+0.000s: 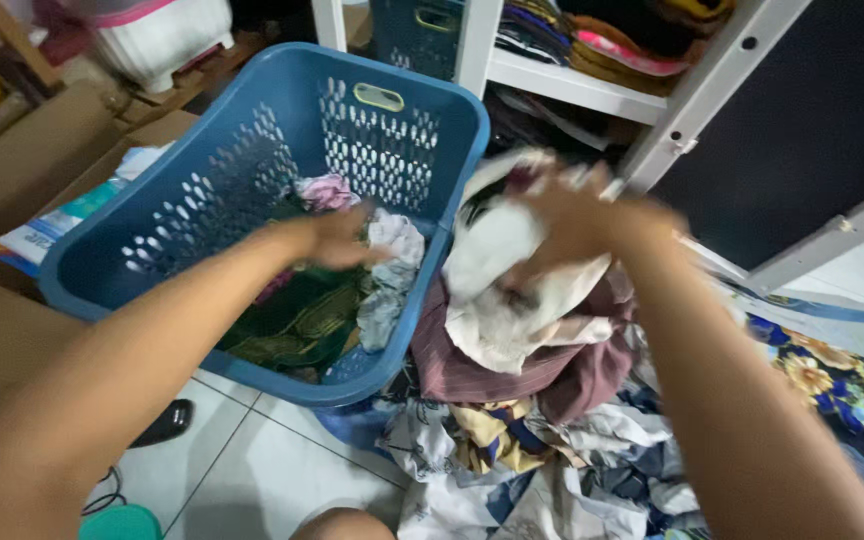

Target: The person removes various garments from a blue laundry basket and places them on a floral blanket on the floor. They then fold a maroon pair of underwear and a white pair of underwear, placing each folded item aside.

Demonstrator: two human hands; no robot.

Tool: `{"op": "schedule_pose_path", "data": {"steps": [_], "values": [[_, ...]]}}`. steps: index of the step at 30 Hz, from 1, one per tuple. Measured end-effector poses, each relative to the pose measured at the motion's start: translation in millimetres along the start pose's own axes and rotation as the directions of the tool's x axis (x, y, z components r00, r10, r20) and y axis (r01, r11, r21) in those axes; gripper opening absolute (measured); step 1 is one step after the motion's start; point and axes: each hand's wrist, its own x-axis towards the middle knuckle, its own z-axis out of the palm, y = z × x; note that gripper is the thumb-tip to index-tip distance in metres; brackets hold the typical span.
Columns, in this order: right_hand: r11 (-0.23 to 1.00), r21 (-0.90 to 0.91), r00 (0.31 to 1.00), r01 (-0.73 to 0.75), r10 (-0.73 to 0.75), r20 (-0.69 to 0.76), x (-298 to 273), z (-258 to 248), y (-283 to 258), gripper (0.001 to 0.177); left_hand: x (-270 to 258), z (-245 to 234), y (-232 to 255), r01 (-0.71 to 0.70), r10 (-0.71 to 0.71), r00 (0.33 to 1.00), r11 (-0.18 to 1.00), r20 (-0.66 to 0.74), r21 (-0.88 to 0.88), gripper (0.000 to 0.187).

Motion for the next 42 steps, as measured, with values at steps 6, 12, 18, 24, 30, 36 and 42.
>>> {"op": "schedule_pose_path", "data": {"steps": [6,12,18,24,30,36,42], "values": [[1.0,-0.017,0.998,0.012,-0.011,0.063,10,16,-33,0.119,-32,75,-116,-0.21,-0.091,0.62,0.938,0.779,0.277,0.092],[0.932,-0.012,0.897,0.362,-0.352,-0.266,26,-9,-94,0.09,-51,81,-122,-0.119,-0.265,0.621,0.898,0.737,0.423,0.07],[0.547,0.299,0.618,0.782,-0.622,-0.481,83,50,-156,0.076,-41,88,-102,-0.117,-0.24,0.648,0.907,0.723,0.405,0.049],[0.485,0.477,0.674,0.733,-0.609,-0.417,129,106,-157,0.114,-48,25,-91,0.014,-0.022,0.852,1.0,0.523,0.018,0.029],[0.589,0.524,0.786,0.616,-0.503,-0.358,162,128,-174,0.129,-97,-20,-47,-0.027,0.137,0.989,0.538,0.055,-0.843,0.027],[0.088,0.744,0.732,0.662,-0.285,-0.618,156,113,-184,0.042,-147,-32,0,-0.585,0.239,0.788,0.576,-0.567,-0.571,0.074],[-0.092,0.634,0.627,0.768,-0.096,-0.773,97,51,-151,0.033,-157,-41,41,0.193,0.249,0.403,0.917,-0.881,0.348,0.129]]}}
